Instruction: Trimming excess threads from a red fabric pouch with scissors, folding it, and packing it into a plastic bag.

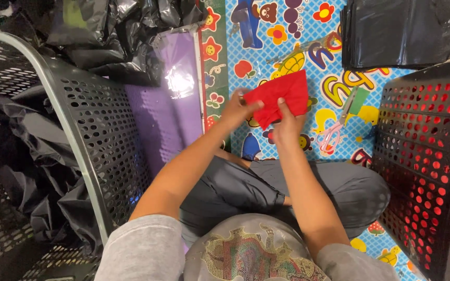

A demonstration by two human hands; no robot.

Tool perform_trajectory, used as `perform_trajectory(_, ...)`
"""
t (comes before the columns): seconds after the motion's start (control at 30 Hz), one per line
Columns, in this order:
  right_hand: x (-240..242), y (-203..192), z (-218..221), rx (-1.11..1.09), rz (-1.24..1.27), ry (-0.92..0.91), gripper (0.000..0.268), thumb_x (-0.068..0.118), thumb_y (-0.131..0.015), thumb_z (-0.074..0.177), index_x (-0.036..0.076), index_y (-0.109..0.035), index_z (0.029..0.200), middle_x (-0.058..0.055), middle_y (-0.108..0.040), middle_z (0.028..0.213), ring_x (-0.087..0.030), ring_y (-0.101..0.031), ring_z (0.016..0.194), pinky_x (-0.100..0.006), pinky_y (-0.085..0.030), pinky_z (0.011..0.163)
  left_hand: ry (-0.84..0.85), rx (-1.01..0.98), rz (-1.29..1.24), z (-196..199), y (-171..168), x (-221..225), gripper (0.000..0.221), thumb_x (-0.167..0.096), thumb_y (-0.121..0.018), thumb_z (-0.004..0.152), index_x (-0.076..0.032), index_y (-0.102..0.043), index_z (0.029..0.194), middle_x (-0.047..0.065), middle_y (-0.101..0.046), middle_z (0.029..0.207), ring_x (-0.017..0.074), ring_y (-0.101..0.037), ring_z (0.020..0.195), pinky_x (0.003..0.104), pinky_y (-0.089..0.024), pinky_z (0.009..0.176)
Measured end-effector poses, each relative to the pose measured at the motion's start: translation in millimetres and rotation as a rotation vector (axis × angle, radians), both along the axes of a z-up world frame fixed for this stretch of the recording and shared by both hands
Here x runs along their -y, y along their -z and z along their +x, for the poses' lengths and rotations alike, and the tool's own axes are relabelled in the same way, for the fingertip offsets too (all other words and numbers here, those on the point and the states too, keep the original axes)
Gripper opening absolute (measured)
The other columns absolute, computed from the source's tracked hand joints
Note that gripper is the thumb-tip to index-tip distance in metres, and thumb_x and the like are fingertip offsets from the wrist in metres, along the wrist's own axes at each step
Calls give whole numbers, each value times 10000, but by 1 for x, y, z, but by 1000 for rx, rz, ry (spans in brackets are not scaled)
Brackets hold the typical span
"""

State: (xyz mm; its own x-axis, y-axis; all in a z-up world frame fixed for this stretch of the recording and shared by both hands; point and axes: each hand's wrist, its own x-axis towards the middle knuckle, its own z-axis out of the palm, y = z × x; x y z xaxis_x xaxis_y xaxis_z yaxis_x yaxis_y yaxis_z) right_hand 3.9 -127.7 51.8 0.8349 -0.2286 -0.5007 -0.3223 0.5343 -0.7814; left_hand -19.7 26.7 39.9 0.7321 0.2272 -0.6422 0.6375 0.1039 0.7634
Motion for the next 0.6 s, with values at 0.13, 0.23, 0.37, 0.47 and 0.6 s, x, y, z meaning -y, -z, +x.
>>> perform_trajectory(0.13,23,-46,13,52,-246,-64,469,4,-882,854,120,-655,1247,-27,-701,1183,-184,-667,1084,-443,-554,962,-2,339,871,-2,-15,-86,519,-170,-820,841,-26,-604,1291,268,-656,1232,479,-619,1174,548,-539,947)
perform_trajectory(0.23,48,-63,13,111,-542,-208,496,54,-900,846,152,-654,1266,-17,-682,1176,-125,-612,1102,-367,-481,1009,88,37,1561,-21,3,-108,736,-323,-957,684,-69,-572,1258,204,-502,1367,460,-471,1279,542,-540,929)
perform_trajectory(0.37,61,-50,1,47,-629,-265,503,89,-919,823,150,-685,1264,-11,-694,1153,-127,-624,1060,-369,-482,991,167,3,1402,-10,-17,-66,718,-392,-878,765,-12,-597,1306,223,-529,1254,433,-572,1094,515,-570,777)
perform_trajectory(0.47,59,-40,-8,4,-600,-277,473,91,-918,812,125,-709,1235,-19,-703,1125,-140,-618,1024,-402,-494,971,253,152,1277,-13,-12,-21,547,-332,-781,824,-54,-635,1272,174,-584,1100,422,-645,955,515,-569,746)
perform_trajectory(0.6,56,-27,-8,-41,-563,-257,503,92,-916,796,110,-696,1249,-54,-719,1111,-156,-648,1031,-394,-508,948,503,494,1296,-11,23,-15,333,-199,-650,874,-167,-705,1200,57,-631,913,309,-700,825,422,-547,663)
